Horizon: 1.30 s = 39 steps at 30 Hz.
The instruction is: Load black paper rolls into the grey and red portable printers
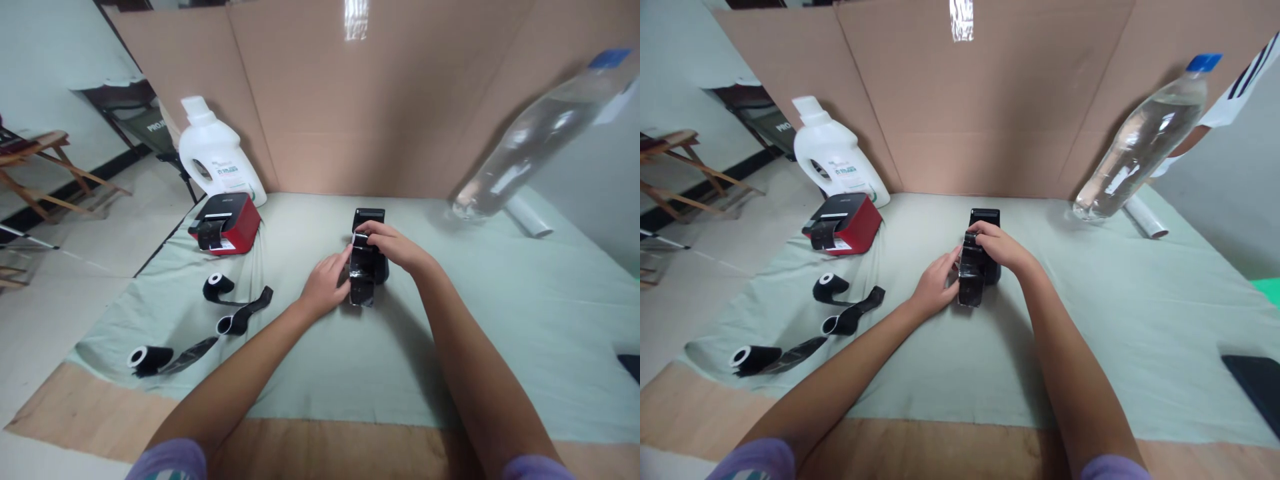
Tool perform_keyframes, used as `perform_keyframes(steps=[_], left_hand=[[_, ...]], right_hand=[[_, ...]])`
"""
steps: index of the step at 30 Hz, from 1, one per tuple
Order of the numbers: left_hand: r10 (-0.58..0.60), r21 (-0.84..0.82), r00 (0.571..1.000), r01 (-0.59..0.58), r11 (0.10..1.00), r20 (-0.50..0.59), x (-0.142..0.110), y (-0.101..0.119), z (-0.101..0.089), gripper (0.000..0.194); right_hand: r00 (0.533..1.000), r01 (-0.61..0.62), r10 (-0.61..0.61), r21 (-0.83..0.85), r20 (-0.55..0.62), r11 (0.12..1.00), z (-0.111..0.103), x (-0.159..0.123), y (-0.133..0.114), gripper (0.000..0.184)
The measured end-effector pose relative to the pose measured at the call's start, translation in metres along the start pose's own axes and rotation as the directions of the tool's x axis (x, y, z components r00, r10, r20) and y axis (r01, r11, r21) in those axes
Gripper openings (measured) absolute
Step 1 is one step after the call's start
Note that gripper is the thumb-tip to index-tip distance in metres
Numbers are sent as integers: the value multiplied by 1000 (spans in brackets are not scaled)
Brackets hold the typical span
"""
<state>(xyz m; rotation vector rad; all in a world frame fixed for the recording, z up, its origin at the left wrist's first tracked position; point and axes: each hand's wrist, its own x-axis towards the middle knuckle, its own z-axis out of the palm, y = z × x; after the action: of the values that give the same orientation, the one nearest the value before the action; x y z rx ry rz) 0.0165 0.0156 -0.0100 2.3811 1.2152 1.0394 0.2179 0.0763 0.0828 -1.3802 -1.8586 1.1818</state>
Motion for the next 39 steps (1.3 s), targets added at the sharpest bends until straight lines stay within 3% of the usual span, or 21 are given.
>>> perform_keyframes(steps=[5, 10, 21, 26, 33, 39], left_hand=[[65, 129, 998, -67, 989, 21, -1, 5, 1, 54], [123, 242, 984, -152, 958, 129, -2, 4, 3, 49], [164, 294, 975, -202, 934, 148, -1, 5, 7, 42], [158, 292, 974, -200, 935, 160, -1, 6, 8, 44], [124, 281, 973, -177, 943, 196, -1, 7, 7, 46], [105, 295, 972, -166, 941, 212, -1, 7, 6, 47]], right_hand=[[993, 86, -99, -190, -61, 978, -2, 12, 20, 38], [990, 65, -99, -305, -97, 950, 5, 21, 35, 45], [986, 50, -139, -625, -95, 779, 13, 22, 32, 47], [987, 74, -150, -662, -59, 746, 16, 22, 32, 50], [985, 131, -172, -667, 5, 733, 9, 21, 33, 31], [977, 168, -212, -700, 24, 694, 14, 22, 29, 40]])
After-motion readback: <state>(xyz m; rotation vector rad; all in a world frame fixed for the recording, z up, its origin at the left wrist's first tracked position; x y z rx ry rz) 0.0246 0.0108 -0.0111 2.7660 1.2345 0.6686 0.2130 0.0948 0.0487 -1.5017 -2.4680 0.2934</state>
